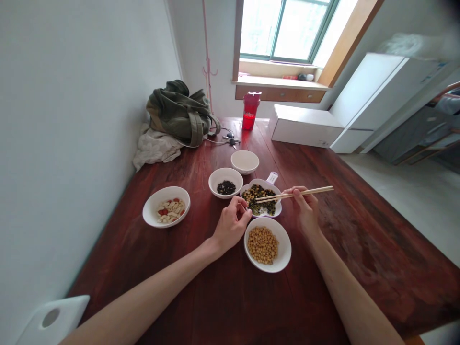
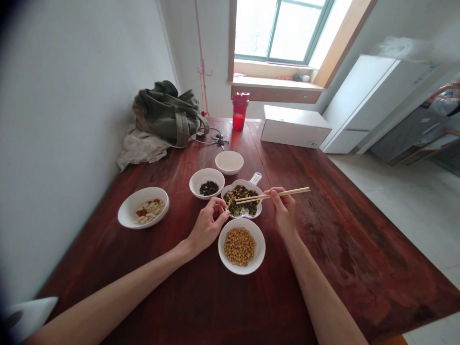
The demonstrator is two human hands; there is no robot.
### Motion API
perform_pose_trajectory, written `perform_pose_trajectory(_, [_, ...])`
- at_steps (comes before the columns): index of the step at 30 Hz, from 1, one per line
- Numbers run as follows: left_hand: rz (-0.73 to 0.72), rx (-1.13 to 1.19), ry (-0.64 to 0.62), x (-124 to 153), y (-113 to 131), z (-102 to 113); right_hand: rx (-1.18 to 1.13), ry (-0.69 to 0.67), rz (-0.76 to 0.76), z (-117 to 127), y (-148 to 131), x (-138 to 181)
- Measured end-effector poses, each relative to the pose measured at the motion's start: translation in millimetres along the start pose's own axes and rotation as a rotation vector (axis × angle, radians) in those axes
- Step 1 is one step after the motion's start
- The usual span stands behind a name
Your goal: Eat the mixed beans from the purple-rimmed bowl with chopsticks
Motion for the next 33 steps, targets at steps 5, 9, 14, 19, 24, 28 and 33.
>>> perform_pose_trajectory(5, [-0.022, -0.033, -0.018, 1.4, 0.2, -2.0, 0.092, -0.116, -0.050, -14.3, 4.4, 9.0])
perform_pose_trajectory(9, [-0.031, -0.022, -0.004, 0.8, 2.2, -0.8, 0.164, -0.107, -0.058, -15.8, 3.8, 11.3])
perform_pose_trajectory(14, [-0.040, 0.031, -0.158, 0.2, 6.1, -7.6, 0.284, -0.003, 0.040, -10.5, -4.3, 7.4])
perform_pose_trajectory(19, [-0.047, 0.059, -0.255, 0.6, 7.4, -11.5, 0.334, 0.071, 0.097, -7.5, -13.3, 9.6])
perform_pose_trajectory(24, [0.020, 0.036, -0.179, 0.9, 1.4, -8.9, 0.311, 0.015, 0.093, -10.9, -11.4, 12.7])
perform_pose_trajectory(28, [0.016, 0.008, -0.204, 0.6, 2.8, -9.2, 0.314, 0.008, 0.080, -10.9, -7.3, 11.6])
perform_pose_trajectory(33, [-0.048, 0.026, -0.262, -1.6, 8.1, -9.0, 0.406, 0.059, 0.133, -10.5, -14.8, 12.6])
Point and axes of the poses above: each hand's wrist, its own x-axis away from the middle knuckle, its own z-axis out of the back of the hand, y = z × x, the point moved 6 cm from there along -x, towards the middle knuckle, and after that the axes turned 9 degrees about -z, right-handed, at the moved point
